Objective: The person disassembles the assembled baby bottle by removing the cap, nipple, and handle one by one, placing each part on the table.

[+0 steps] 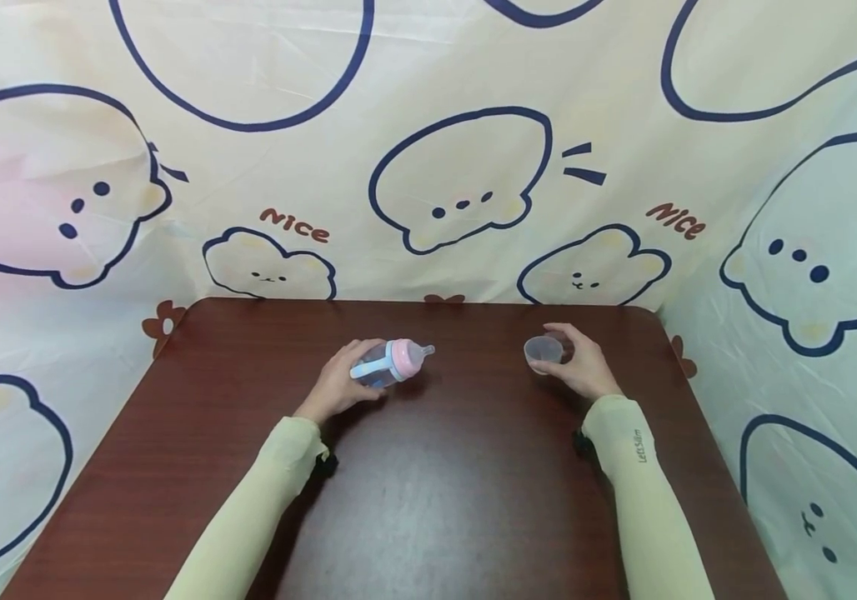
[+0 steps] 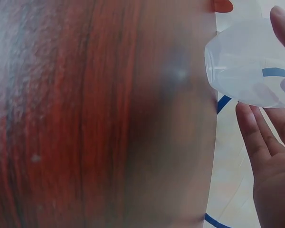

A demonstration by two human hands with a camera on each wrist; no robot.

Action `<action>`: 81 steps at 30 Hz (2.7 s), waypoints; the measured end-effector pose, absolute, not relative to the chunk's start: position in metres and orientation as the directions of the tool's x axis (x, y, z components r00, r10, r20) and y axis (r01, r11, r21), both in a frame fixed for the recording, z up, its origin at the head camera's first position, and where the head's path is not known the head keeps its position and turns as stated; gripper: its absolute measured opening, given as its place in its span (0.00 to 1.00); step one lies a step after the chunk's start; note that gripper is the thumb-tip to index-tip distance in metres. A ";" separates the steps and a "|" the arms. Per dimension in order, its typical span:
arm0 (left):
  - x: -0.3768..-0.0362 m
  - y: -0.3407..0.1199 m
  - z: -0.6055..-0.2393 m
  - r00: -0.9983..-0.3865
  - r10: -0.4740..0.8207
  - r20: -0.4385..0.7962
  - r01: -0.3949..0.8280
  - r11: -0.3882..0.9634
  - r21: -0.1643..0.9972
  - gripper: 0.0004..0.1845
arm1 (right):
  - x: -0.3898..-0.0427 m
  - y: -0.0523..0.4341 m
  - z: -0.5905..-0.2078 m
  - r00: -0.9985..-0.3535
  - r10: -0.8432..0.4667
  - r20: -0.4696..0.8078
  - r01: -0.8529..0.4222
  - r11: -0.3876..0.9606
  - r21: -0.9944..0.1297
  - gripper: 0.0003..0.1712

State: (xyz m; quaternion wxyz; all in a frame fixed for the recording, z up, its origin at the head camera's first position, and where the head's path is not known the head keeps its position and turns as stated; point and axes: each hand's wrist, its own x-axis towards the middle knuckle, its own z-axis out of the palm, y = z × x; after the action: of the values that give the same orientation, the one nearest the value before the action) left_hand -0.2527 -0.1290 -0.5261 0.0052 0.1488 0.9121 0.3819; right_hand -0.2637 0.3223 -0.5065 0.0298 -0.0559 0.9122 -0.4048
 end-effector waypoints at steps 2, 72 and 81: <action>-0.253 -0.129 -0.526 -0.956 0.274 0.105 0.267 0.665 0.697 0.47 | -0.263 0.324 -0.507 -0.992 -0.124 -0.013 -0.074 0.666 -0.743 0.48; -0.252 -0.130 -0.529 -0.953 0.274 0.132 0.287 0.667 0.687 0.47 | -0.250 0.330 -0.513 -0.986 -0.155 -0.069 -0.054 0.677 -0.734 0.57; -0.252 -0.128 -0.526 -0.951 0.281 0.128 0.289 0.665 0.689 0.47 | -0.254 0.309 -0.498 -0.980 -0.191 0.051 -0.181 0.762 -0.622 0.51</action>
State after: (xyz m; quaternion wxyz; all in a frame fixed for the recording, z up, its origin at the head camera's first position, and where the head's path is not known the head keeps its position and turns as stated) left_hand -0.2520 -0.1285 -0.5265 -0.0052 0.1563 0.9123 0.3784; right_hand -0.2544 0.3091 -0.4983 0.0078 -0.0993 0.9385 -0.3305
